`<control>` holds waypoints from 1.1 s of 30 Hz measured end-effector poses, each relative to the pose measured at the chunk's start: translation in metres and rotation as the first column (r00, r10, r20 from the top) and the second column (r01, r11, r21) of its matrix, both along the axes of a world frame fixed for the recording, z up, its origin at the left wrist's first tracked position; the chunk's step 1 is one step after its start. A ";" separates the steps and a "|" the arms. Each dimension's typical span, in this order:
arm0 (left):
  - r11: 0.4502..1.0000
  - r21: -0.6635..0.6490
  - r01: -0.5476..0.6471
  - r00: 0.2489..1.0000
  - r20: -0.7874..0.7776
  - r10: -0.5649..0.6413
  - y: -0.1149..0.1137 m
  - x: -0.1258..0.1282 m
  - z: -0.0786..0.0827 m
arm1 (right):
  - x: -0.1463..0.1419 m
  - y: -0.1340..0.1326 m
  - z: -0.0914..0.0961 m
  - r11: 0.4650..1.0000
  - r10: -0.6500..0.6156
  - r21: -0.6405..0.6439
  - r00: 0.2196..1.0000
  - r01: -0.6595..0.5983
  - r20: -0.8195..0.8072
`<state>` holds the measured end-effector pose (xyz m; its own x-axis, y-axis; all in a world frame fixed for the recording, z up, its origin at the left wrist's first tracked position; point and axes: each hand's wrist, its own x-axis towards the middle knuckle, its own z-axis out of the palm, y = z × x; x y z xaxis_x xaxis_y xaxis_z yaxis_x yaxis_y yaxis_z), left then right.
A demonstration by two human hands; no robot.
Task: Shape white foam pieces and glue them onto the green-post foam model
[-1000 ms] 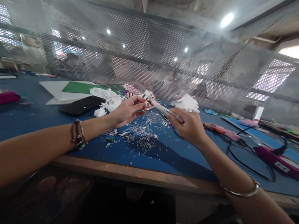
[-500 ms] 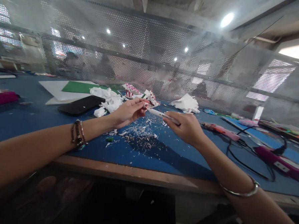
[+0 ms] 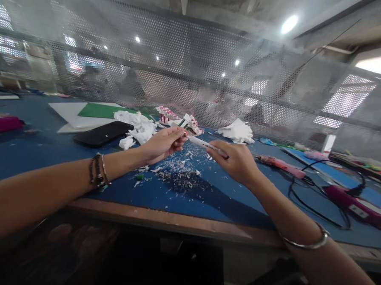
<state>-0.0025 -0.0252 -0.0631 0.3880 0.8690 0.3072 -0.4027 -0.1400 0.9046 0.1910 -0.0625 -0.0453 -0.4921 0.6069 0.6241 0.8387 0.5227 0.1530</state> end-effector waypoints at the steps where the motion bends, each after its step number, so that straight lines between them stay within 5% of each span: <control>1: 1.000 -0.005 0.000 1.000 -0.006 0.000 0.000 0.000 0.000 | 0.000 0.000 0.000 1.000 0.000 -0.007 1.000 0.000 0.009; 33: 0.999 0.035 0.002 1.000 -0.017 -0.001 0.003 -0.001 -0.003 | 0.001 0.001 0.001 1.000 0.021 0.016 0.999 -0.022 0.045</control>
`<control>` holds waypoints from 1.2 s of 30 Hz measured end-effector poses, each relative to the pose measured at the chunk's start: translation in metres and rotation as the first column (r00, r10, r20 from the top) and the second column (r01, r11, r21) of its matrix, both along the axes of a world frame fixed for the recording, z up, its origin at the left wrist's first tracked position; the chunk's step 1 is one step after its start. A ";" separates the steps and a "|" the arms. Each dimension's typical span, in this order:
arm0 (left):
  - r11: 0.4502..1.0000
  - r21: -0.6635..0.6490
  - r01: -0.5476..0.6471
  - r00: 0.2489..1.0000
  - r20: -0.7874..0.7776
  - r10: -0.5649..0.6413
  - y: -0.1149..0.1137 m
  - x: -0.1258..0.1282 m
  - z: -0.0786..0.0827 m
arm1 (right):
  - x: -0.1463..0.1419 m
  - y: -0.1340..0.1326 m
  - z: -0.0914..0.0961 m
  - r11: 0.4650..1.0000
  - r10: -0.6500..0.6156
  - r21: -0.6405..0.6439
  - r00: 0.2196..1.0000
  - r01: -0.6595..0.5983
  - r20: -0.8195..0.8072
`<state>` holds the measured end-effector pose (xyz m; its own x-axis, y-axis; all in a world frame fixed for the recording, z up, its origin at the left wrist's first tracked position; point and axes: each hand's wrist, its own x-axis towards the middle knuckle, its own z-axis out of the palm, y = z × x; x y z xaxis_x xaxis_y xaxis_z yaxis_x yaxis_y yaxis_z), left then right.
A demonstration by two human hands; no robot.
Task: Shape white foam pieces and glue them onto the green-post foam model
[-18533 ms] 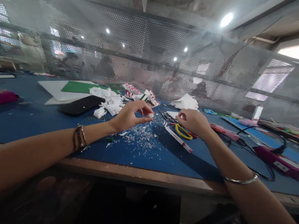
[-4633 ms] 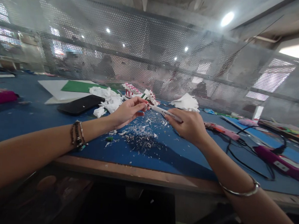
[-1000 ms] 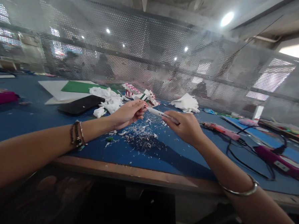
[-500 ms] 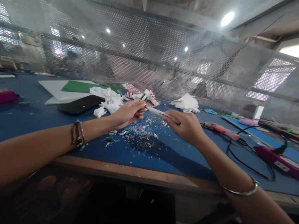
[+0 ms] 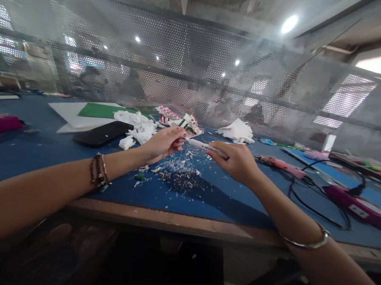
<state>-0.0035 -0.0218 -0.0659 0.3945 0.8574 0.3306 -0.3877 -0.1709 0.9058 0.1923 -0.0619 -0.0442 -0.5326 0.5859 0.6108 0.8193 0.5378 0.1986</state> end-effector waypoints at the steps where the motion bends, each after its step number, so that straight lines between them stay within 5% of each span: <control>1: 1.000 0.003 0.004 1.000 0.003 -0.004 0.000 0.000 0.000 | 0.000 0.000 0.000 1.000 -0.006 0.007 1.000 0.006 -0.008; 36: 1.000 -0.016 -0.023 1.000 -0.014 0.022 -0.002 0.001 0.002 | 0.001 -0.001 0.000 0.997 -0.034 0.075 0.999 0.034 -0.009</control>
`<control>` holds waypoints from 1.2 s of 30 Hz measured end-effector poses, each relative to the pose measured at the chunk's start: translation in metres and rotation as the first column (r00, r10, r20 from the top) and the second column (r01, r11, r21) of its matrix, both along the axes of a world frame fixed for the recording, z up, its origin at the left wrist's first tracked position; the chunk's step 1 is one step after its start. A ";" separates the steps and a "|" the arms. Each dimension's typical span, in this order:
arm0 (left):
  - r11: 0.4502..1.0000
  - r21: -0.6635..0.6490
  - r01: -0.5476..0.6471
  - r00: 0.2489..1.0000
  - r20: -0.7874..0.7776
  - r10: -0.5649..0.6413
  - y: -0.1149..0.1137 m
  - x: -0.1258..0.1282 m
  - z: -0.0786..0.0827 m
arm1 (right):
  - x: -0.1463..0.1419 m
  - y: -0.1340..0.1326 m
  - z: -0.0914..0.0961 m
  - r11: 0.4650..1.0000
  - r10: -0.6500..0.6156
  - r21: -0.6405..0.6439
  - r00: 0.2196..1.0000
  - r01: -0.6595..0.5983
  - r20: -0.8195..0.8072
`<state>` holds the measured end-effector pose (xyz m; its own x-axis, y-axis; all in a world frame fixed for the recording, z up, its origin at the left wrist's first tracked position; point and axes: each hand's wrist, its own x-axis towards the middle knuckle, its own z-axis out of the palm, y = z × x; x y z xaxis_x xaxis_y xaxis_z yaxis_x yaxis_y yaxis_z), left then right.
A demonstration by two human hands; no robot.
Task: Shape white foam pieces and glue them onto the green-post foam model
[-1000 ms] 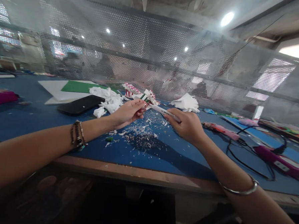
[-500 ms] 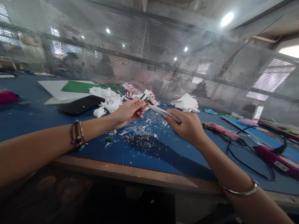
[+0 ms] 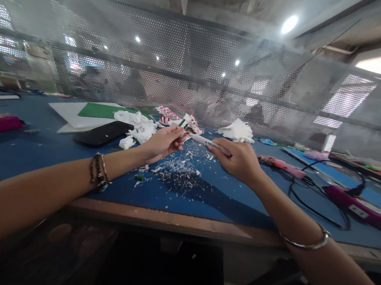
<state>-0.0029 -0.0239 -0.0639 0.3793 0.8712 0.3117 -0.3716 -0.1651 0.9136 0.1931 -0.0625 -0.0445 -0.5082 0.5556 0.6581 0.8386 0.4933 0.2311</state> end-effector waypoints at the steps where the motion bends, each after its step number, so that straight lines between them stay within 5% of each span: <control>1: 1.000 -0.001 0.002 1.000 0.001 -0.002 0.000 0.000 0.000 | 0.000 0.000 0.000 1.000 0.002 -0.009 1.000 -0.002 0.002; 36: 1.000 0.002 -0.002 1.000 0.020 0.002 -0.001 0.000 0.001 | -0.001 0.000 -0.001 0.999 -0.037 -0.030 0.999 0.036 -0.032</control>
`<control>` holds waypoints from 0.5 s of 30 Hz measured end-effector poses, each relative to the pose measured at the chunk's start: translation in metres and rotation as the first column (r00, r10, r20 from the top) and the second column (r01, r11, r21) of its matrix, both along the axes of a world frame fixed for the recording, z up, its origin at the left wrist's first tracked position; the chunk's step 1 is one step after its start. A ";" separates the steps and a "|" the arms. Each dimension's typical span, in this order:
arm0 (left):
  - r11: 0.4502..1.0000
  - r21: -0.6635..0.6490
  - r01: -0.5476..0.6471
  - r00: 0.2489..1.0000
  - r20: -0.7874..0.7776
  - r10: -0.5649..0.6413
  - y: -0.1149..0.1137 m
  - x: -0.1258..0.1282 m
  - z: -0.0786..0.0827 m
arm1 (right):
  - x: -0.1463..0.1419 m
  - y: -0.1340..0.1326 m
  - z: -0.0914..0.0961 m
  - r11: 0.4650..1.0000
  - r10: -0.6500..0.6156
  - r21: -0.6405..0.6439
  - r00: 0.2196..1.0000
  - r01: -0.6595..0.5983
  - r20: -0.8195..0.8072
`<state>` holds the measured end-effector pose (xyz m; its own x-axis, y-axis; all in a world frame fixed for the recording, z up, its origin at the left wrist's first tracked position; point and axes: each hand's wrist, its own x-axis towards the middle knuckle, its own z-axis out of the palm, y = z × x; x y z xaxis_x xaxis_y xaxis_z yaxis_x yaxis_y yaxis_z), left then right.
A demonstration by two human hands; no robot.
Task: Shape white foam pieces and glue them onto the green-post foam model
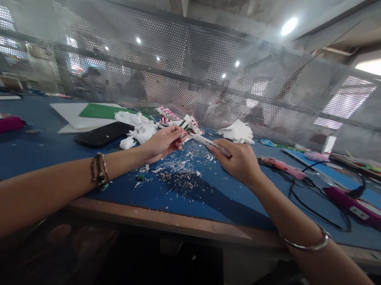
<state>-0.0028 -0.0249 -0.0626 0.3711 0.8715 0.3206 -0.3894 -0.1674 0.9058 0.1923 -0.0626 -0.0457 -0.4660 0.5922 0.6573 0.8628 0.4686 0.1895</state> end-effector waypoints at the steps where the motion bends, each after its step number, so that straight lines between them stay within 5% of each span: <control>1: 1.000 -0.001 0.002 1.000 -0.004 -0.002 0.000 0.000 0.000 | 0.000 0.000 0.000 1.000 0.007 -0.006 1.000 -0.007 0.006; 15: 0.998 0.065 -0.028 0.998 -0.062 0.032 0.002 -0.001 -0.002 | 0.001 -0.001 0.000 0.997 -0.010 0.073 0.999 0.007 0.048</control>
